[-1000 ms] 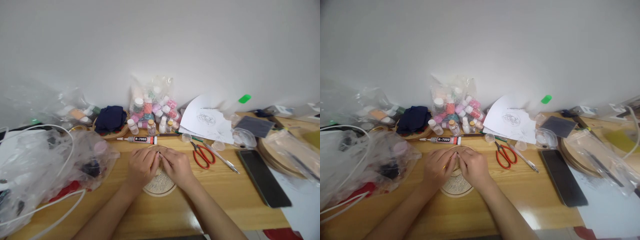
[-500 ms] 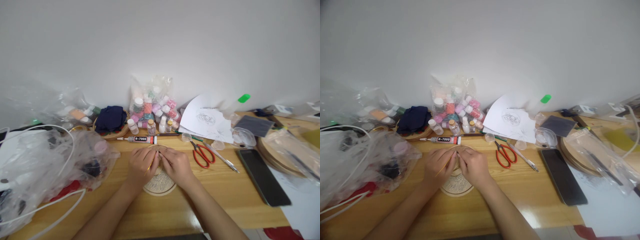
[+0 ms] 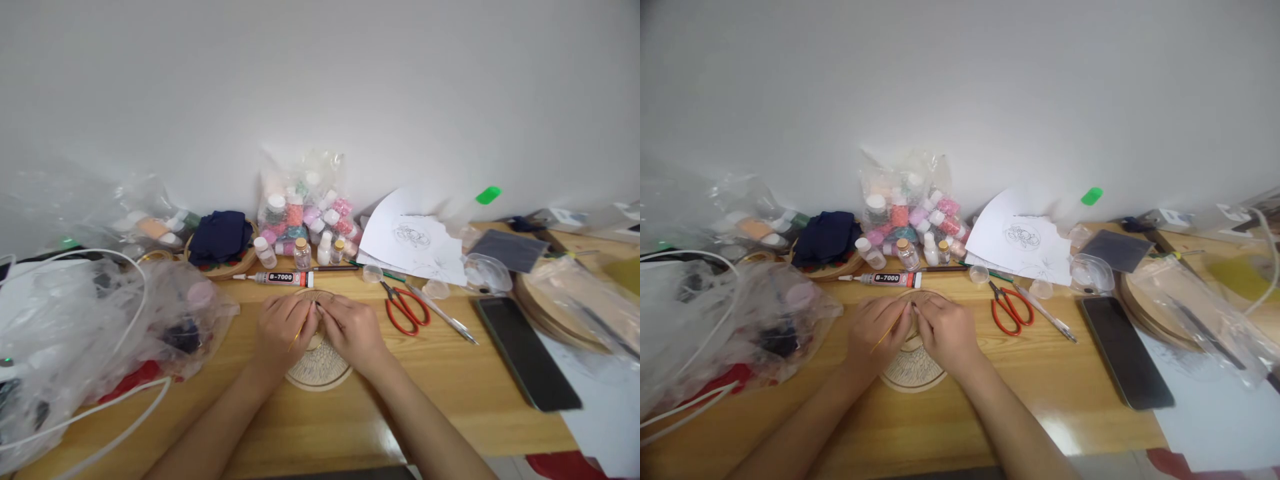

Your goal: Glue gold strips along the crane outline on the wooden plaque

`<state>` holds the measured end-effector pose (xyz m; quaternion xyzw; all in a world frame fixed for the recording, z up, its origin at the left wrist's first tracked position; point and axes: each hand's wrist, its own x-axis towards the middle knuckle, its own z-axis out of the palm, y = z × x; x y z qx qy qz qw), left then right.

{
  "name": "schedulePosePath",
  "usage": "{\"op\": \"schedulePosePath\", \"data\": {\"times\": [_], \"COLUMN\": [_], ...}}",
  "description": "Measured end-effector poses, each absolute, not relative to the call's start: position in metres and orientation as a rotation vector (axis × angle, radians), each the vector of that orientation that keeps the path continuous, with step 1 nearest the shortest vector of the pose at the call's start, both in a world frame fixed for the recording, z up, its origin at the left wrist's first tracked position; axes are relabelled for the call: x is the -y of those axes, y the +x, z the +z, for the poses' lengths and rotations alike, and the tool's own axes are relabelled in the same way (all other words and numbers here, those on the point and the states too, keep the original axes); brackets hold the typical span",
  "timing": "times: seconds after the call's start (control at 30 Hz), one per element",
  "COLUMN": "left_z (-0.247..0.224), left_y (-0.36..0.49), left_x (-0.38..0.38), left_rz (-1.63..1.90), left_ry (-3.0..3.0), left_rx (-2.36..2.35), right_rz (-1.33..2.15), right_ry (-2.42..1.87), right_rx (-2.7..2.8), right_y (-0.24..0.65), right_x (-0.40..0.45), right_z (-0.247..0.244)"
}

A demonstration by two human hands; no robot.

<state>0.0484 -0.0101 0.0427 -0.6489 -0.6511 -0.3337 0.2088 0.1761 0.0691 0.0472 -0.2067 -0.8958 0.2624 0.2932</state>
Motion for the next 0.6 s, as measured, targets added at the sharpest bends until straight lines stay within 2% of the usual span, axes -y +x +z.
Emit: {"op": "schedulePosePath", "data": {"times": [0.6], "left_z": [0.0435], "left_y": [0.0484], "left_x": [0.0102], "left_rz": [-0.901], "left_ry": [-1.813], "left_rx": [1.812], "right_rz": [0.659], "right_ry": [-0.603], "right_rx": [2.446], "right_y": [0.1762], "right_x": [-0.0681], "right_z": [0.0453]}}
